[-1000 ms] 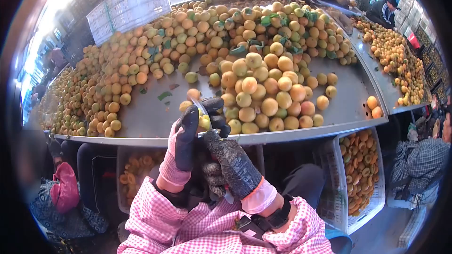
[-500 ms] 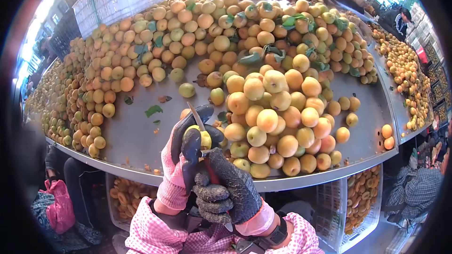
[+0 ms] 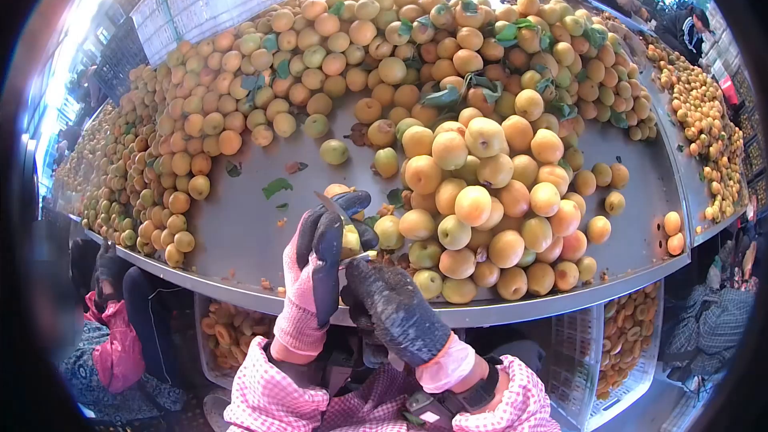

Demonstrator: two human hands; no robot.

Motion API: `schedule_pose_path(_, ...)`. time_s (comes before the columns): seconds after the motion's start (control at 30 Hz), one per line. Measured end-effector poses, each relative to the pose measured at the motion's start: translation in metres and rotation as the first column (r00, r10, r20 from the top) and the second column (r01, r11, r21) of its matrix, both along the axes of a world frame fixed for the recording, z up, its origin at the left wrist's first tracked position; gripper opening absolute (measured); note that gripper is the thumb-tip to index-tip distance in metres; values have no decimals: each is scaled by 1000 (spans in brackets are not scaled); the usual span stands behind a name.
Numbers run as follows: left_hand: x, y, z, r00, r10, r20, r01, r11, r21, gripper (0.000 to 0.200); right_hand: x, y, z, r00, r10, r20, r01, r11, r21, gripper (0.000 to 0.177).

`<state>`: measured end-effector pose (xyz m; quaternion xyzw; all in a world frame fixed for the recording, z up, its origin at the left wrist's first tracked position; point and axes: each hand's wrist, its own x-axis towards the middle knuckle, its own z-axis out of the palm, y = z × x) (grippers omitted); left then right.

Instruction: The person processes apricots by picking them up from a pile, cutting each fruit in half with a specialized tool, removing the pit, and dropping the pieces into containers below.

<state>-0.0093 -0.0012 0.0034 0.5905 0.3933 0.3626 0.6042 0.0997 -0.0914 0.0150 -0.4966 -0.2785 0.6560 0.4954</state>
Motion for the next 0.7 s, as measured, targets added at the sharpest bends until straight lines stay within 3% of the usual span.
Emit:
schedule_pose_path(0.03,2,-1,1,1000,-15,7,15,1000,13,32,3,-2,10,993,-24,-114,9,992,-126,23)
schedule_pose_path(0.07,2,-1,1,998,-51,29,50,999,16,35,13,-6,24,775,-115,-621,-108,945,-309,32)
schedule_pose_path(0.13,4,-1,2,989,-130,67,129,991,24,40,17,-10,34,807,-124,-578,-77,947,-311,39)
schedule_pose_path(0.23,10,-3,14,957,-183,226,228,955,-190,49,18,-10,30,810,-157,-565,-52,940,-337,42)
schedule_pose_path(0.3,15,-12,24,961,-155,228,198,964,-177,60,22,-13,29,757,-174,-630,-76,934,-349,42)
schedule_pose_path(0.33,15,-16,28,959,-153,237,203,958,-205,60,28,-16,30,732,-105,-673,-149,939,-309,41)
schedule_pose_path(0.4,6,-15,27,966,-177,186,217,951,-219,62,31,-19,31,754,-63,-653,-142,956,-255,40)
schedule_pose_path(0.53,2,-14,19,961,-267,73,264,964,42,62,35,-21,17,809,-13,-587,-142,966,-217,35)
schedule_pose_path(0.57,1,-9,16,946,-321,-52,323,915,240,57,35,-21,15,828,-8,-561,-136,967,-215,34)
schedule_pose_path(0.63,-2,3,5,888,-334,-315,458,690,561,51,29,-21,24,886,-144,-442,-16,941,-339,30)
schedule_pose_path(0.67,1,-6,4,945,-306,-119,328,881,341,52,25,-20,28,905,-206,-373,46,917,-396,28)
schedule_pose_path(0.7,2,-7,3,940,-300,-163,340,866,366,54,22,-18,30,904,-229,-361,72,913,-401,29)
